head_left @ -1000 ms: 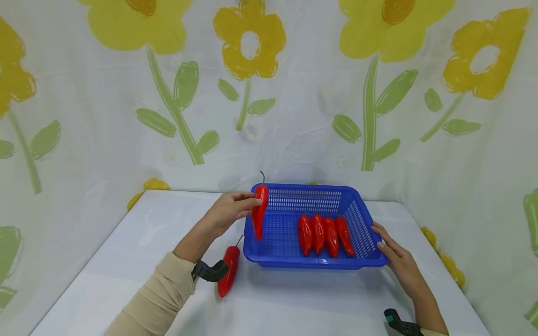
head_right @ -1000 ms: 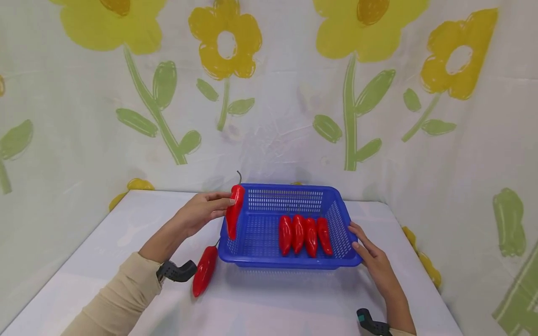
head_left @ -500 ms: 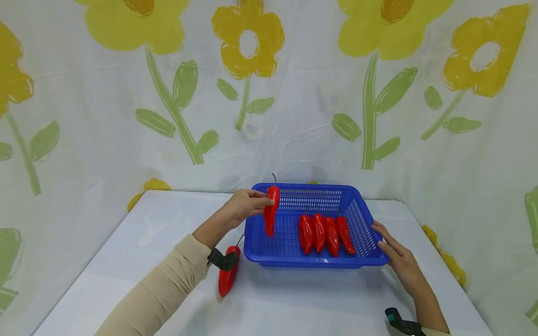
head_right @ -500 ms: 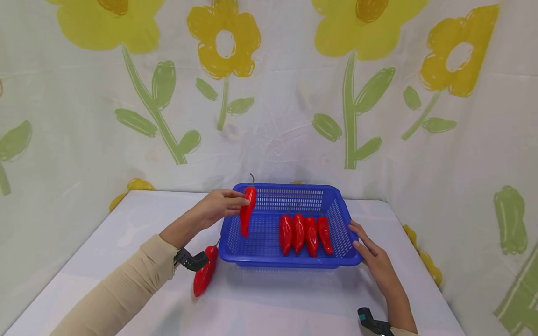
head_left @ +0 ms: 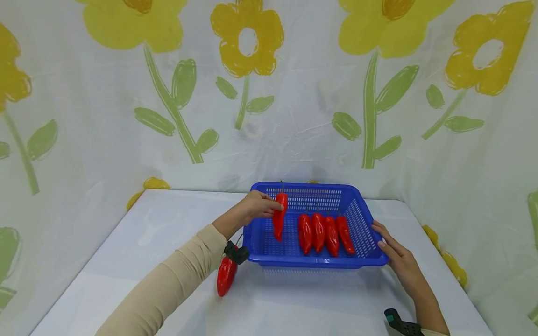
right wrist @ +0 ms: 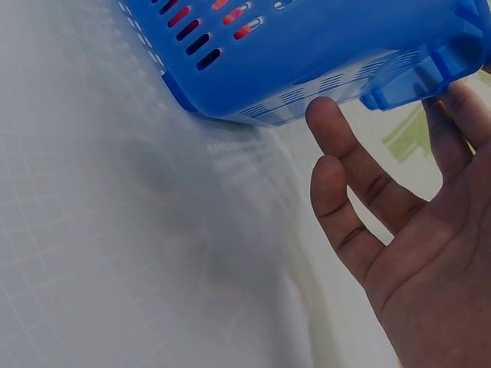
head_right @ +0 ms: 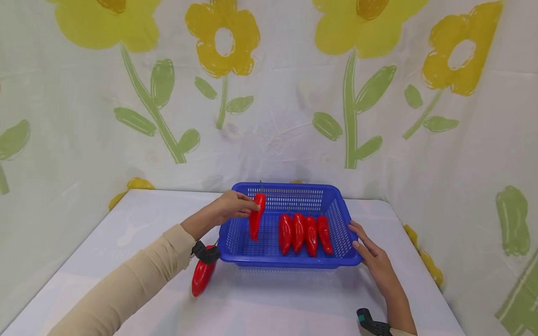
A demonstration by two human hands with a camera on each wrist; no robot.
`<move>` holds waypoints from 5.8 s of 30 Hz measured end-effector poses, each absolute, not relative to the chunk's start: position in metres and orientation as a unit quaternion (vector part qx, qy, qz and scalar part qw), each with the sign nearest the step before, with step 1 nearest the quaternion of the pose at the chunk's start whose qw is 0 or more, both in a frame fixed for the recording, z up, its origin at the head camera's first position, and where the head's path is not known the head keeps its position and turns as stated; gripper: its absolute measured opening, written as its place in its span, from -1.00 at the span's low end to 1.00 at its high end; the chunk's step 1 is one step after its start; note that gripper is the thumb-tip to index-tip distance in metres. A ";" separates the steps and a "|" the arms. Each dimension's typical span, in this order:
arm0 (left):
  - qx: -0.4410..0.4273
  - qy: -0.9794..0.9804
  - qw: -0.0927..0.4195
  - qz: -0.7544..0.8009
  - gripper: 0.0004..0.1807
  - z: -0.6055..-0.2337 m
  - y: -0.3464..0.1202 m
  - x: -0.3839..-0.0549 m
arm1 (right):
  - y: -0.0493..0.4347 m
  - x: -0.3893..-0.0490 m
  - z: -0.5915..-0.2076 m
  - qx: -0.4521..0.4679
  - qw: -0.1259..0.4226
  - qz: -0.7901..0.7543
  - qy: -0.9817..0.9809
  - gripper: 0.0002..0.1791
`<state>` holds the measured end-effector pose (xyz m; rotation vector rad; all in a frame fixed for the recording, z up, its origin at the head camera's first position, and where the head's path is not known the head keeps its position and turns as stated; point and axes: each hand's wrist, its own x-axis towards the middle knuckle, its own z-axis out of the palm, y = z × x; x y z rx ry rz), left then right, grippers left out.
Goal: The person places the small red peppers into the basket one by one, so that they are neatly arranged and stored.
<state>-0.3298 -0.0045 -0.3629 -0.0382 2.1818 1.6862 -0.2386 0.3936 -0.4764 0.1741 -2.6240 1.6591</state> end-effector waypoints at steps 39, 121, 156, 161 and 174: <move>-0.097 0.829 0.227 0.503 -0.31 -0.389 0.053 -0.360 | 0.396 -0.242 -0.474 0.062 0.020 0.515 -0.854 -0.44; 0.092 0.733 0.119 0.664 -0.62 -0.390 -0.052 -0.300 | 0.402 -0.242 -0.476 0.063 0.017 0.529 -0.846 -0.44; -0.035 0.750 0.008 0.660 -0.56 -0.452 -0.095 -0.243 | 0.396 -0.240 -0.474 0.060 0.010 0.539 -0.840 -0.43; -0.058 0.760 0.003 0.647 -0.52 -0.464 -0.099 -0.236 | 0.396 -0.238 -0.475 0.062 0.011 0.539 -0.840 -0.43; -0.084 0.816 -0.029 0.571 -0.52 -0.479 -0.099 -0.228 | 0.394 -0.238 -0.474 0.049 0.015 0.530 -0.847 -0.42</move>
